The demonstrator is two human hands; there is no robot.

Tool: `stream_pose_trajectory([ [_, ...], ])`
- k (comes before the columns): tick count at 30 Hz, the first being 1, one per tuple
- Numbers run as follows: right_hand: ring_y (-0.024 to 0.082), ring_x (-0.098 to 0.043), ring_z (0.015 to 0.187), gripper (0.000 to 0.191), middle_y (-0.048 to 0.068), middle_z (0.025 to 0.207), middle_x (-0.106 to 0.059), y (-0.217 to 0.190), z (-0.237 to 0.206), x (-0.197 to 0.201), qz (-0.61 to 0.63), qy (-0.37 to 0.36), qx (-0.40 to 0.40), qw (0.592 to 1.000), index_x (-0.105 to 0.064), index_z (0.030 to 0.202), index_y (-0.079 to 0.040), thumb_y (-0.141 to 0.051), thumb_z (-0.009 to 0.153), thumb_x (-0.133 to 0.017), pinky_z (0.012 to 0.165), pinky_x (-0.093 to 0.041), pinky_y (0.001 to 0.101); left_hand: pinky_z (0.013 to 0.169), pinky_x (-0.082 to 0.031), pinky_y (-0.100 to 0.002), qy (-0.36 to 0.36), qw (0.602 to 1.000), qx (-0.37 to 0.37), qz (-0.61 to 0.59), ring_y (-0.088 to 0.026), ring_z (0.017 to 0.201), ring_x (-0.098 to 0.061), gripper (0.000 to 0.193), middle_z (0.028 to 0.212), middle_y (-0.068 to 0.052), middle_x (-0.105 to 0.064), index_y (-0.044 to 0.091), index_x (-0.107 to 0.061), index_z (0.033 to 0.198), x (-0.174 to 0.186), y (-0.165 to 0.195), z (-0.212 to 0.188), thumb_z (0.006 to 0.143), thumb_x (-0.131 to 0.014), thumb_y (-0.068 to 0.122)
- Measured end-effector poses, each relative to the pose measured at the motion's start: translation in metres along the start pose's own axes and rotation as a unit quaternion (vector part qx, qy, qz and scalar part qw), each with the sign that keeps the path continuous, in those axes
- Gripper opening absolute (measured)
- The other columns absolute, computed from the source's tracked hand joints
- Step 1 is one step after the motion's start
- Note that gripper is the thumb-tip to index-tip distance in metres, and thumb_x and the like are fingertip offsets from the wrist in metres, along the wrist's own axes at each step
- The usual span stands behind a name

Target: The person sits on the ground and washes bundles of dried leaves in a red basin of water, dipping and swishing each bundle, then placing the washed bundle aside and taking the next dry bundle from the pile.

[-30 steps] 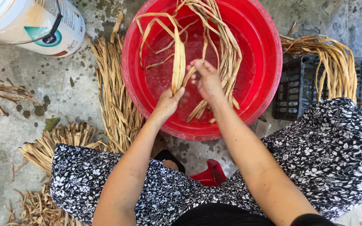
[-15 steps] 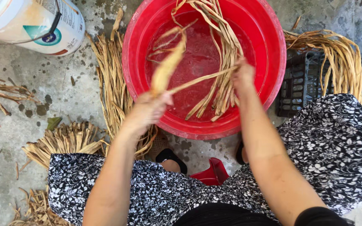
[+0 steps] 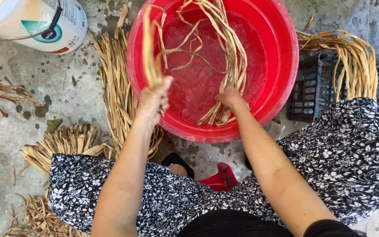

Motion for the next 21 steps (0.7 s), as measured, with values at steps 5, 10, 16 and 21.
stream_pose_trajectory([
  [5, 0.023, -0.069, 0.068, 0.056, 0.017, 0.073, -0.070, 0.005, -0.001, 0.037, 0.083, 0.070, -0.061, 0.992, -0.079, 0.086, 0.002, -0.053, 0.096, -0.075, 0.065, -0.051, 0.0377, 0.061, -0.056, -0.023, -0.099, 0.992, -0.006, 0.074, -0.007, 0.069, -0.064, 0.037, 0.086, 0.000, -0.071, 0.010, -0.074, 0.123, -0.027, -0.042, 0.016, 0.095, -0.067, 0.033],
  [10, 0.011, -0.051, 0.049, 0.030, 0.002, 0.063, -0.063, -0.061, -0.017, 0.053, 0.541, -0.038, 0.037, 0.839, -0.073, 0.088, -0.008, -0.032, 0.104, -0.066, 0.044, -0.038, 0.0274, 0.080, -0.053, -0.024, -0.131, 0.975, -0.106, 0.145, -0.005, 0.099, -0.066, 0.037, 0.118, 0.002, -0.074, 0.016, -0.068, 0.136, -0.051, -0.045, 0.026, 0.104, -0.060, 0.034],
  [16, 0.007, -0.060, 0.059, 0.016, 0.002, 0.075, -0.069, -0.121, -0.045, 0.013, 0.438, -0.013, 0.086, 0.895, -0.070, 0.104, -0.009, -0.022, 0.099, -0.064, 0.054, -0.051, 0.0234, 0.058, -0.048, -0.037, -0.110, 0.980, 0.033, 0.161, -0.019, 0.065, -0.061, 0.031, 0.083, -0.003, -0.069, 0.008, -0.066, 0.107, -0.052, -0.079, 0.034, 0.102, -0.058, 0.038],
  [21, 0.009, -0.052, 0.055, 0.022, 0.000, 0.071, -0.064, -0.087, -0.029, -0.013, 0.527, -0.018, -0.042, 0.849, -0.072, 0.100, -0.009, -0.022, 0.103, -0.054, 0.048, -0.043, 0.0260, 0.051, -0.044, -0.027, -0.066, 0.935, -0.054, 0.343, -0.011, 0.057, -0.056, 0.033, 0.064, -0.001, -0.060, 0.007, -0.078, 0.095, -0.049, -0.069, 0.014, 0.102, -0.062, 0.036],
])
Point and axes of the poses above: each hand's wrist, its own z-axis towards the middle knuckle, its own x-axis out of the back of the hand, y = z × x, the point moved 9 cm from there along z, towards the middle knuckle
